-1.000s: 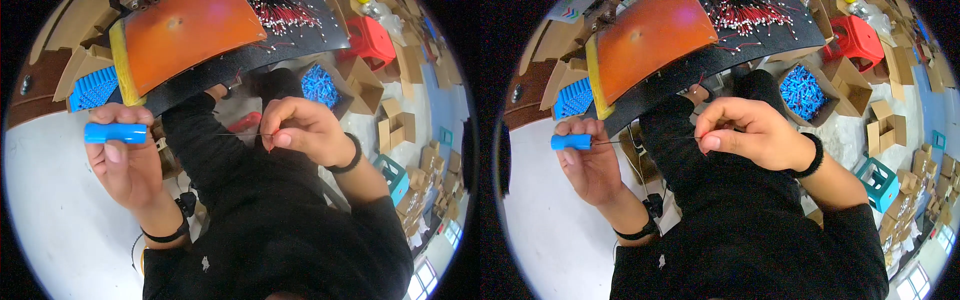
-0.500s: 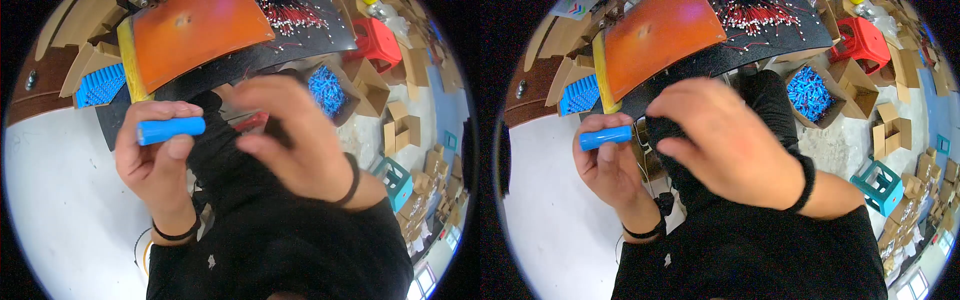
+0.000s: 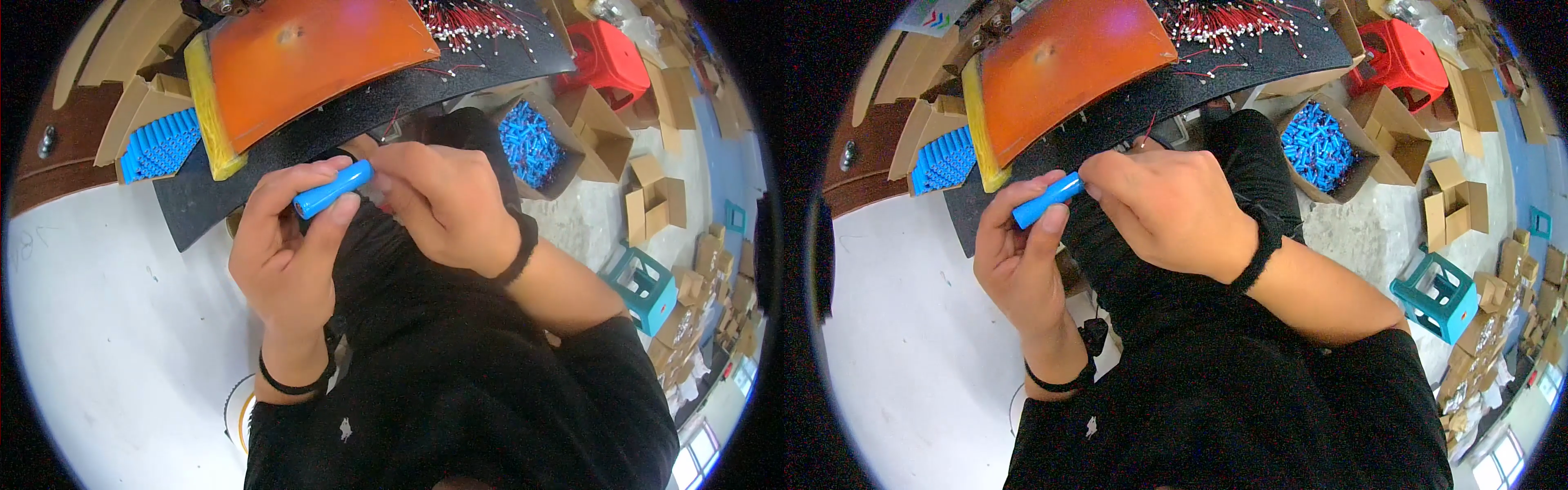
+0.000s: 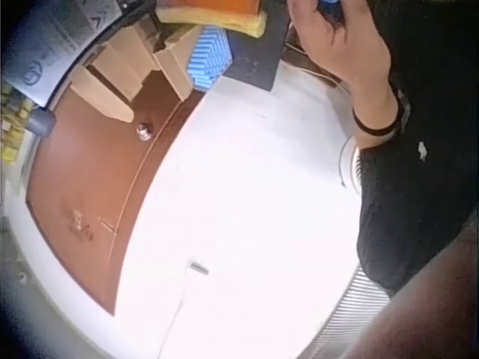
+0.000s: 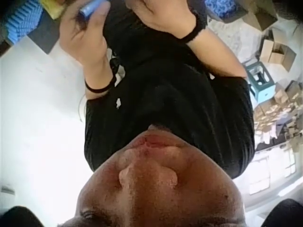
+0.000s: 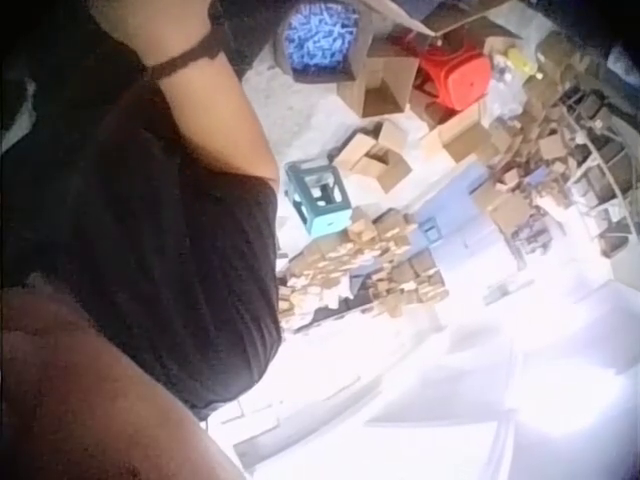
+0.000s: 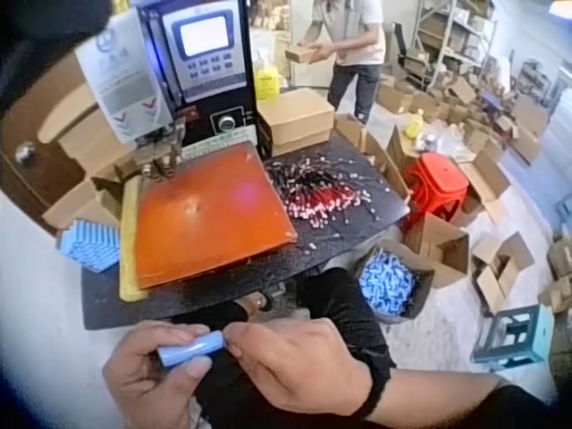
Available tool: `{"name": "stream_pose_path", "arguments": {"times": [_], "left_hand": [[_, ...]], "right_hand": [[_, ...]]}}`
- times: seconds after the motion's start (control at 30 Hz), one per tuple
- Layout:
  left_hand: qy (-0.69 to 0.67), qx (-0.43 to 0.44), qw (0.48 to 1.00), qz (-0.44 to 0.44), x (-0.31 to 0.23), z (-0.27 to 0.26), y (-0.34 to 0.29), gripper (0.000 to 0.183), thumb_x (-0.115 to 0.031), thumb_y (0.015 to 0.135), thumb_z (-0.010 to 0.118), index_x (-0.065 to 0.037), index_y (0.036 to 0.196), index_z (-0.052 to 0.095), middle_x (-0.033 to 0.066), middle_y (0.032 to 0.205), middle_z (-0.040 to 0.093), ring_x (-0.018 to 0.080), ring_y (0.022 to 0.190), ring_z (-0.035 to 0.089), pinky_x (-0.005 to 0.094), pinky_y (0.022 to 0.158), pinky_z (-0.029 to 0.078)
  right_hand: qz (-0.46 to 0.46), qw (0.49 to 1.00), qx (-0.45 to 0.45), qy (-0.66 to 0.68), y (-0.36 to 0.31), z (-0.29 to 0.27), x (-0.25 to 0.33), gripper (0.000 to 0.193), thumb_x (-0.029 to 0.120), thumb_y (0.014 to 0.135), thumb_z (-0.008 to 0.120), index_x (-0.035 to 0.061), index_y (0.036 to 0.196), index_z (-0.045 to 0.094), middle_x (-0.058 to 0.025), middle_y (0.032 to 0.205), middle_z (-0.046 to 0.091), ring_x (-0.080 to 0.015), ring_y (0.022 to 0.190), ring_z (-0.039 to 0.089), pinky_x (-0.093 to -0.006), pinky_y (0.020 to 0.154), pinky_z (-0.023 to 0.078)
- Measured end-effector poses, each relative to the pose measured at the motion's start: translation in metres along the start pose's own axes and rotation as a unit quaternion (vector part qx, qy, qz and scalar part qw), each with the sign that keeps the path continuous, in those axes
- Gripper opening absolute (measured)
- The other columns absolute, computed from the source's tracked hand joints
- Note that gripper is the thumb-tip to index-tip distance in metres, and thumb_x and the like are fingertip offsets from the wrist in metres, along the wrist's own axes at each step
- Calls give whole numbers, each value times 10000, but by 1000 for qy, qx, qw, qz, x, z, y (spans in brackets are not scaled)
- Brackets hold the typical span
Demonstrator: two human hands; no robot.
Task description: Using a spot welding machine to connect battery cells and assemble a battery pack.
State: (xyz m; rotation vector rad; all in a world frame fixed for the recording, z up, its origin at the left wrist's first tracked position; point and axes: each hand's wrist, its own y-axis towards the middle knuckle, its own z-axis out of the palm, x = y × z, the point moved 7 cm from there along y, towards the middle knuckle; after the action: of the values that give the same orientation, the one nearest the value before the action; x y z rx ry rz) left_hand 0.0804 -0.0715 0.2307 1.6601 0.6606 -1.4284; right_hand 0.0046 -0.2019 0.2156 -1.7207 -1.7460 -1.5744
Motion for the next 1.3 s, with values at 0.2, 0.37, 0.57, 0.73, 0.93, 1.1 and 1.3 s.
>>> {"name": "stream_pose_path", "arguments": {"times": [0.2, 0.37, 0.57, 0.73, 0.93, 1.1, 1.3], "left_hand": [[-19, 36, 999, -21, 5, -7, -6, 284, 143, 756, 671, 57, 1018, 605, 149, 1001, 608, 281, 977, 642, 350, 874, 509], [-31, 41, 998, -24, 10, -11, -10, 268, 109, 759, 686, 55, 1010, 606, 147, 988, 609, 298, 980, 643, 347, 855, 514], [-215, 23, 976, 8, -5, -15, -29, 298, -78, 743, 760, 8, 958, 573, 122, 731, 611, 205, 604, 600, 445, 834, 498], [-206, 46, 977, -40, 21, -29, -24, 307, -58, 720, 768, 8, 956, 583, 133, 818, 625, 242, 679, 619, 442, 840, 493], [-148, 68, 986, -34, 33, -32, -31, 289, -12, 690, 761, 2, 939, 616, 129, 899, 635, 249, 906, 610, 397, 837, 490], [-124, 14, 989, -82, 41, -40, -33, 304, -21, 679, 761, 2, 949, 622, 139, 945, 628, 248, 891, 606, 370, 838, 483], [-91, 40, 995, 34, 34, -32, -12, 274, -54, 715, 758, -12, 939, 605, 173, 989, 622, 262, 898, 616, 352, 827, 492]], "right_hand": [[-15, 999, 38, -6, -9, 1, 0, 219, -46, 787, 625, 9, 998, 602, -108, 716, 651, -269, 620, 657, -324, 564, 516], [-7, 999, 21, 24, -10, 1, 4, 196, -54, 783, 625, 2, 971, 618, -127, 747, 656, -281, 647, 657, -325, 588, 524], [270, 951, -83, 126, -12, -28, -66, 125, 88, 928, 581, -3, 1001, 626, -45, 997, 651, -101, 899, 584, -234, 785, 463], [219, 953, -114, 178, -23, -46, -76, 108, 111, 891, 635, 55, 978, 666, -51, 851, 605, -92, 760, 533, -246, 681, 445], [140, 985, -89, 37, -21, -79, -50, 104, 48, 841, 665, 34, 943, 678, -68, 822, 583, -145, 781, 549, -256, 707, 433], [95, 922, -303, -220, -32, -191, -36, 111, 44, 889, 604, -10, 974, 652, -81, 966, 653, -137, 820, 592, -247, 760, 469], [78, 832, -314, -450, -70, -250, -32, 284, 100, 881, 620, 51, 1159, 594, -99, 1204, 547, -209, 1112, 515, -343, 918, 415]]}}
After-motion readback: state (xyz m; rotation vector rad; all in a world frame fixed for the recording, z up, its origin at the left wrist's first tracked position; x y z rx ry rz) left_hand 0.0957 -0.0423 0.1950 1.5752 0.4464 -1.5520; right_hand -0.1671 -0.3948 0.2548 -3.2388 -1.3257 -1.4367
